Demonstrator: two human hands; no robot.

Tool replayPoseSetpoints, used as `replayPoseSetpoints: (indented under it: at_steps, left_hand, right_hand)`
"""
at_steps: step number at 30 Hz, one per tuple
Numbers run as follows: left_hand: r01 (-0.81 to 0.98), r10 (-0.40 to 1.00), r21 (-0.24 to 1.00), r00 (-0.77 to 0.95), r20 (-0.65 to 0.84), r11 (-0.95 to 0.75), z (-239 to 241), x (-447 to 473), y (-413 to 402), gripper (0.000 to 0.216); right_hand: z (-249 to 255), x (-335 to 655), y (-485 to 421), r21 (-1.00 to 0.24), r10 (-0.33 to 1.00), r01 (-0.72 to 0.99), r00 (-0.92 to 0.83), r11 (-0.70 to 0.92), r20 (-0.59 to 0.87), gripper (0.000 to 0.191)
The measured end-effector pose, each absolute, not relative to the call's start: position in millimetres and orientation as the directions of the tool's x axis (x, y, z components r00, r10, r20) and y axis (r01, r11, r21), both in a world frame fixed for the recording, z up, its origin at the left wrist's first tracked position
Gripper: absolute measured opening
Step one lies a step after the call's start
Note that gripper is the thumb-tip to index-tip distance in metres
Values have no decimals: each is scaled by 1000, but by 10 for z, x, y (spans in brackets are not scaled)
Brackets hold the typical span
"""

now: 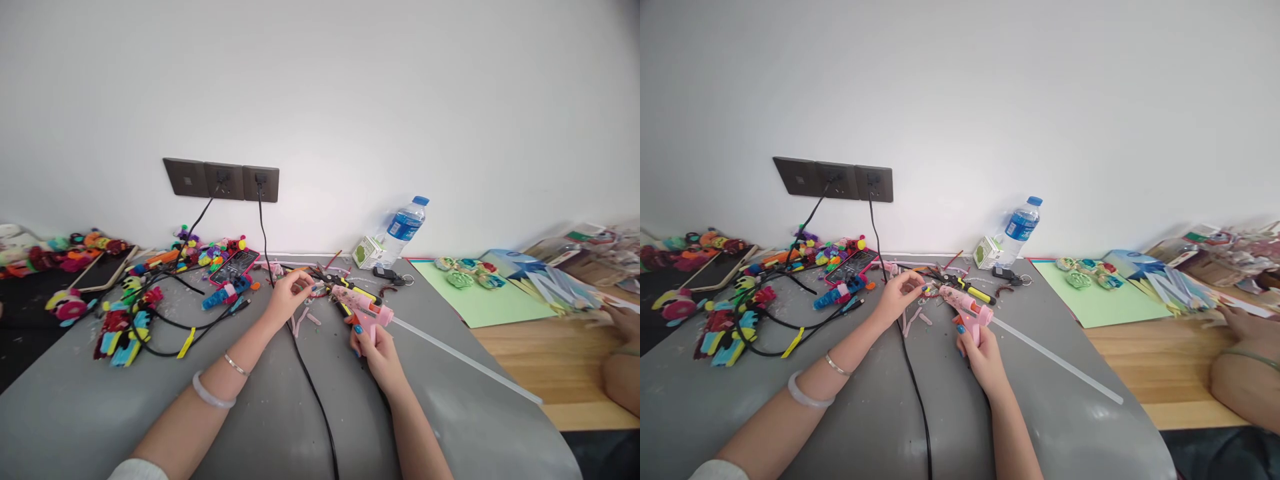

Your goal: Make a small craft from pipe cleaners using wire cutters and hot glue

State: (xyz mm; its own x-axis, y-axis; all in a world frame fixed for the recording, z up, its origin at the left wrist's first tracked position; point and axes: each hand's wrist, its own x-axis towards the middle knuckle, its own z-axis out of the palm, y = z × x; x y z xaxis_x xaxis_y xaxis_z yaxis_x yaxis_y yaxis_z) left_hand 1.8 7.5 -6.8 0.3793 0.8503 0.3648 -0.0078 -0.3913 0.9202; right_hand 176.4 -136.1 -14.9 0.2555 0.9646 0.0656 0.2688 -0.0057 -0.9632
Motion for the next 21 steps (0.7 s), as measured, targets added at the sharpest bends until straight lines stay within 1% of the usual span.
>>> replayPoseSetpoints:
  at_steps: [7, 16, 21]
  left_hand:
    - [40, 828, 894, 399, 395, -446, -47, 7, 67, 3]
    - [46, 819, 883, 397, 413, -468, -52, 1, 68, 4]
    - [40, 810, 869, 387, 441, -493, -59, -1, 69, 5]
  right_hand:
    - [-143, 1763, -1365, -954, 970, 294, 242, -54, 20, 56]
    - [-133, 1730, -1364, -940, 962, 333, 271, -74, 20, 47]
    - [-137, 1716, -1362, -931, 958, 362, 280, -51, 56, 42]
